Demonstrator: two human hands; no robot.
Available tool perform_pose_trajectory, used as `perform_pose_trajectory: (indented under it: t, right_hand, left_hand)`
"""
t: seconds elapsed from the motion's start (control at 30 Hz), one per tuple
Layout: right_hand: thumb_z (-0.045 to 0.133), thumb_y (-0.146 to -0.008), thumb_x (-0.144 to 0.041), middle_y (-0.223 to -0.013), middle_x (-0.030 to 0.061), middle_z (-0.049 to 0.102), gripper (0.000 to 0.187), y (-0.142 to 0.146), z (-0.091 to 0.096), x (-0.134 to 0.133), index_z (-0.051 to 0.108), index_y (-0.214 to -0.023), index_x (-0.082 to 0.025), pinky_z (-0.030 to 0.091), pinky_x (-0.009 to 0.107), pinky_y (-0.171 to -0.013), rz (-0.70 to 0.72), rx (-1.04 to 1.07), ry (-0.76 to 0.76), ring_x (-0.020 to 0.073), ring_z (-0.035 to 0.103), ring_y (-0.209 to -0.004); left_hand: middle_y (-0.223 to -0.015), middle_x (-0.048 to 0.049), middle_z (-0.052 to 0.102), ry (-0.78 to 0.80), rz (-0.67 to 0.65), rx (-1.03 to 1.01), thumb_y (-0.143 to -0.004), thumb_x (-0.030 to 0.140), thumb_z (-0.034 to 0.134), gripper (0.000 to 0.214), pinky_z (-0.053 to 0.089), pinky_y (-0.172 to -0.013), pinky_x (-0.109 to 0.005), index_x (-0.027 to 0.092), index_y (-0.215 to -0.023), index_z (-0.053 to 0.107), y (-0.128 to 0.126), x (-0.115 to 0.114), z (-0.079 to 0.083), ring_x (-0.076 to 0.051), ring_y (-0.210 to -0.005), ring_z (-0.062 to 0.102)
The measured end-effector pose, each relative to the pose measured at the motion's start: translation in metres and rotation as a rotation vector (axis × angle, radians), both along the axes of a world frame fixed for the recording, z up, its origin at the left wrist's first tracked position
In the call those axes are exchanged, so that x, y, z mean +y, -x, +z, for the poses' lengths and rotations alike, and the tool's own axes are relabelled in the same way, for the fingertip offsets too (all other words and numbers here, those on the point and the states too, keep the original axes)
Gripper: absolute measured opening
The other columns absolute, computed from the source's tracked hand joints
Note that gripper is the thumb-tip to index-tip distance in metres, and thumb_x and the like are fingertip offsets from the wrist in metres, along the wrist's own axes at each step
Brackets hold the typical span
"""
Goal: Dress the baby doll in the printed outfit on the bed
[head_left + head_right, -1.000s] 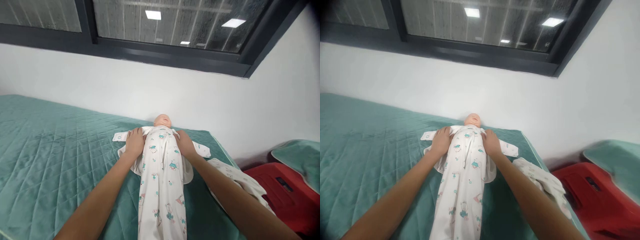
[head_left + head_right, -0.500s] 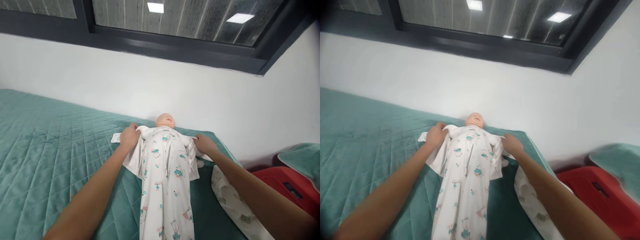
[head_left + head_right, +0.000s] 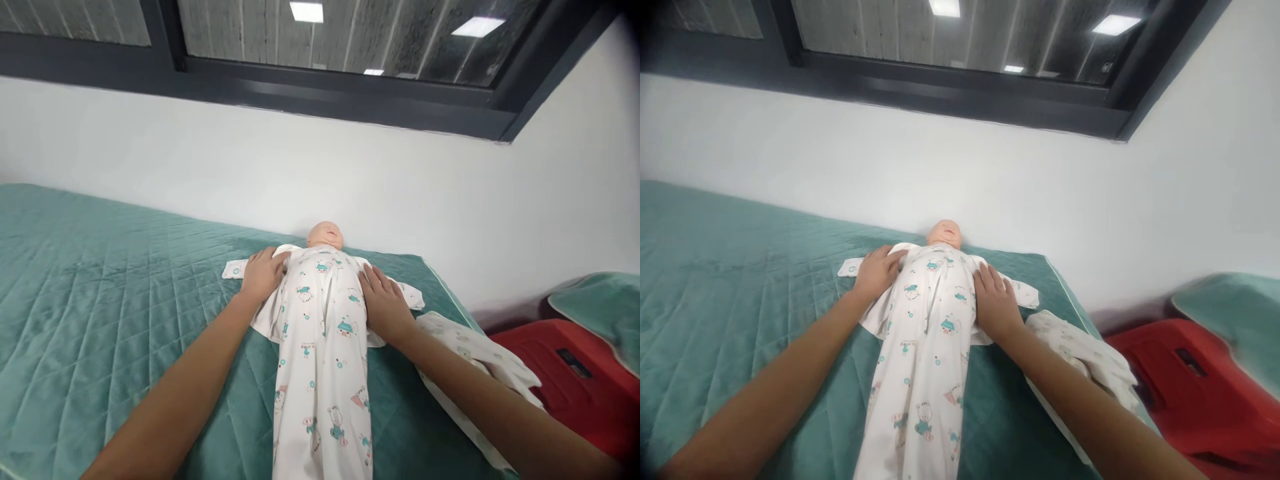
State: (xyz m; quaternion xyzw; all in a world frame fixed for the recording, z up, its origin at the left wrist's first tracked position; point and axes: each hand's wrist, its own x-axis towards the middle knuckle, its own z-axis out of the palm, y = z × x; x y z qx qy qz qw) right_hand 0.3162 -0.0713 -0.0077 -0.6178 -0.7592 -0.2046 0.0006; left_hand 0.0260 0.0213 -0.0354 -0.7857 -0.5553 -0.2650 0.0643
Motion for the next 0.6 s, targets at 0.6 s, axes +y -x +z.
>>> perform_pose_trajectory:
  t: [0.6]
  right_hand:
    - [0.04, -0.097, -0.036, -0.132, 0.0098, 0.058, 0.038, 0.082, 0.067, 0.057, 0.055, -0.127, -0.018, 0.041, 0.035, -0.105, 0.281, 0.528, 0.176, 0.0219, 0.052, -0.123]
  left_hand:
    - [-0.109, -0.0056, 0.072, 0.095, 0.22, -0.182, -0.096, 0.031, 0.04, 0.033, 0.039, -0.092, -0.038, 0.03, -0.12, 0.063, -0.006, 0.007, 0.003, -0.025, -0.107, 0.062]
